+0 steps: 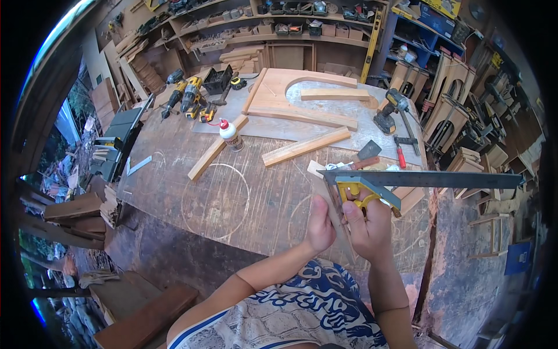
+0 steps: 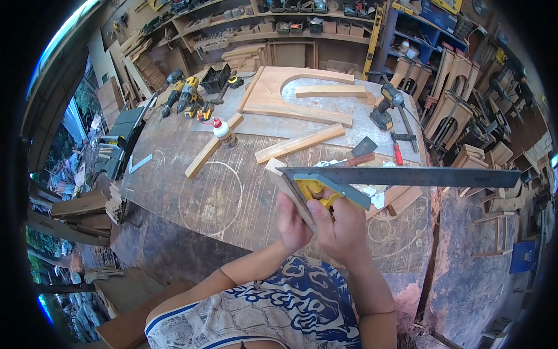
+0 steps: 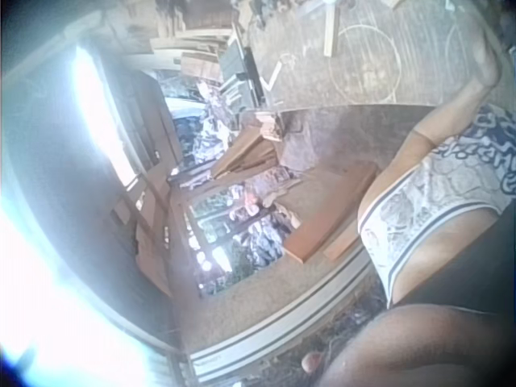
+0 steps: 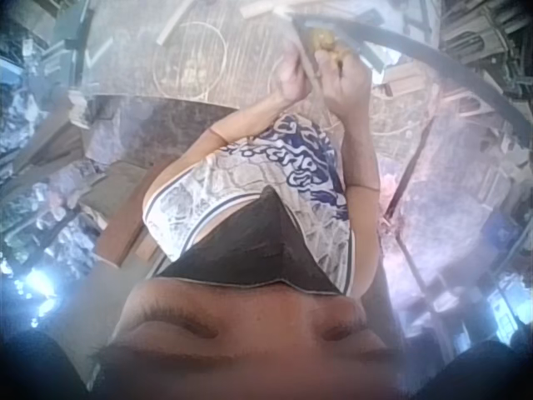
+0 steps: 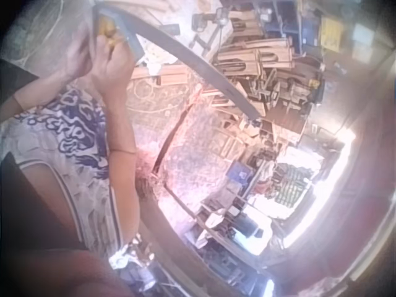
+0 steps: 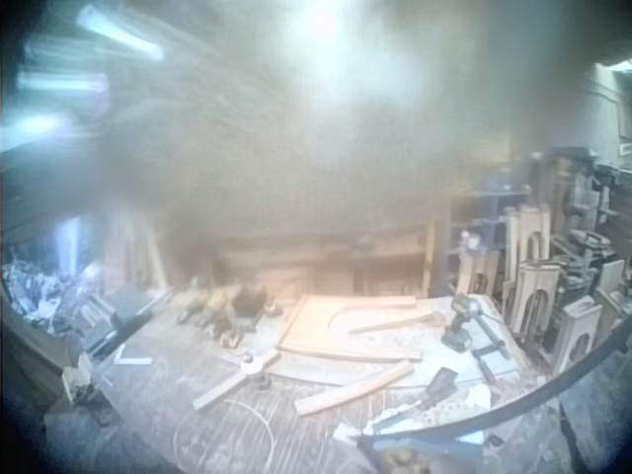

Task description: The person cuts wood strips on a table saw using a push stick, then measures and aligns the cut wooden pieces with a combination square.

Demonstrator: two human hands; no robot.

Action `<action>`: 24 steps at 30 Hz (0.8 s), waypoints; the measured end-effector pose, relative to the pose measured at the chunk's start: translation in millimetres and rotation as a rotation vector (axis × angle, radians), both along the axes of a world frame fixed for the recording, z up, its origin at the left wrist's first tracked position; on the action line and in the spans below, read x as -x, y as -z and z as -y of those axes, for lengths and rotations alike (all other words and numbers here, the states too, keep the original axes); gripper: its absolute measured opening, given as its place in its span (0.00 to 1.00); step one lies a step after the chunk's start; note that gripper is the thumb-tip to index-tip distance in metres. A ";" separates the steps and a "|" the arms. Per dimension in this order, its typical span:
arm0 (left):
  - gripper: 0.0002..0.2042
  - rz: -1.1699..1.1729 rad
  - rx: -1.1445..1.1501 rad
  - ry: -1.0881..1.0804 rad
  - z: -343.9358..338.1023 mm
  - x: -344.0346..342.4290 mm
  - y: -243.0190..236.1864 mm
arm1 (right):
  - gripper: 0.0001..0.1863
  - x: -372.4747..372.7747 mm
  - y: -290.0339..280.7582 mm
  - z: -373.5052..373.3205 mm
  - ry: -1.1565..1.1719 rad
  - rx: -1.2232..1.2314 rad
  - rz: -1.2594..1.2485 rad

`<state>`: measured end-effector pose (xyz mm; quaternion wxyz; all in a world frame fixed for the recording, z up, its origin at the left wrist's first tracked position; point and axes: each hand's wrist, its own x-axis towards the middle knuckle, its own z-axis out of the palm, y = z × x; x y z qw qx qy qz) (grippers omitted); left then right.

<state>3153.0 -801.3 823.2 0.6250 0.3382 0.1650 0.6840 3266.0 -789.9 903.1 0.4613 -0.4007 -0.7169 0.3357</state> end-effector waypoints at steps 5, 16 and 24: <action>0.34 0.005 0.074 0.010 -1.7 -1.5 -14.2 | 0.12 -5.3 5.3 -8.0 -0.068 0.145 -0.131; 0.28 -0.116 0.131 0.110 -5.8 5.8 -9.3 | 0.13 -10.2 16.7 -11.2 -0.134 0.283 -0.278; 0.28 -0.104 0.200 0.129 -3.4 1.7 -0.7 | 0.12 -15.2 25.3 -11.2 -0.133 0.338 -0.274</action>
